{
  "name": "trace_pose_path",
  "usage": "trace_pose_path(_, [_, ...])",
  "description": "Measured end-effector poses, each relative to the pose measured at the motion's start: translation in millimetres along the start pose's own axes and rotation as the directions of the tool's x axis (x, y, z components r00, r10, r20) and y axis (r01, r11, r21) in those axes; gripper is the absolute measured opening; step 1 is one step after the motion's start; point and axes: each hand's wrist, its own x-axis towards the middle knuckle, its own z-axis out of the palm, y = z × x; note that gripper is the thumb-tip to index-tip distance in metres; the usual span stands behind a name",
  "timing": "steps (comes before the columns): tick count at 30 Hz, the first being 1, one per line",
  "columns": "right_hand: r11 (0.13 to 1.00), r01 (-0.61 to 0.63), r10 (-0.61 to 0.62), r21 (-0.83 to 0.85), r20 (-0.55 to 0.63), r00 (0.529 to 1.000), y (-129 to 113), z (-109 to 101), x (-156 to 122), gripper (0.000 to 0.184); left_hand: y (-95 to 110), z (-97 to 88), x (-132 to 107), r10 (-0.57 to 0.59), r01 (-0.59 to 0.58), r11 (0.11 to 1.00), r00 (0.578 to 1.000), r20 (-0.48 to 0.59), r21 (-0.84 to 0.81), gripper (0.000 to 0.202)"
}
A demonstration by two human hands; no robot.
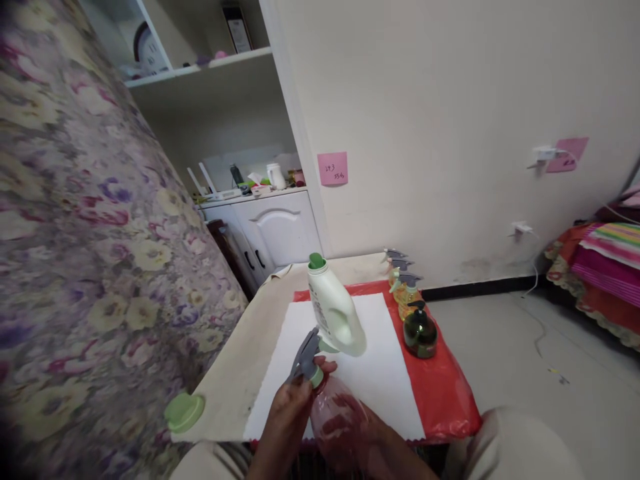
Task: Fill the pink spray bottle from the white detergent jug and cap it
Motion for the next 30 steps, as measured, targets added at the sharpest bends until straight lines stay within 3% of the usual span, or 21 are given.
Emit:
trace_pose_path(5, [0.998,-0.011,0.011,-0.064,0.014,1.0,-12.3,10.7,-2.4,0.07,-6.3,8.3,1.6,0.026,-0.026,1.0,0.985,-0.169,0.0,0.035])
trace_pose_path(8, [0.998,-0.029,0.03,-0.056,0.018,0.999,-15.6,13.8,-5.2,0.071,-3.9,8.2,-1.5,-0.023,0.02,0.999,0.998,-0.053,-0.046,0.048])
trace_pose_path(11, [0.998,-0.035,0.037,-0.044,0.045,0.998,-15.8,13.3,-6.3,0.069,-1.1,6.7,-3.2,-0.052,0.055,0.992,0.998,0.037,-0.109,0.046])
trace_pose_path(17, [1.0,-0.013,0.014,-0.015,0.04,0.999,-9.9,1.1,-3.5,0.071,-5.9,13.8,1.0,0.026,-0.03,0.999,0.995,-0.097,-0.032,0.029])
trace_pose_path(21, [0.999,-0.048,0.047,0.014,0.053,0.997,-6.7,-3.3,-4.6,0.071,-4.3,17.1,-3.6,0.006,-0.004,0.999,0.998,-0.063,0.034,0.037])
trace_pose_path(25, [0.999,-0.04,0.039,0.008,0.05,0.998,-5.4,-4.6,-5.2,0.071,-2.1,16.4,-5.9,-0.003,0.003,0.999,1.0,-0.019,-0.037,0.038])
trace_pose_path(30, [1.0,-0.011,0.011,-0.003,0.037,0.999,-5.6,-6.7,-4.0,0.074,-4.1,19.4,-0.3,0.017,-0.016,1.0,0.994,-0.107,0.011,0.029])
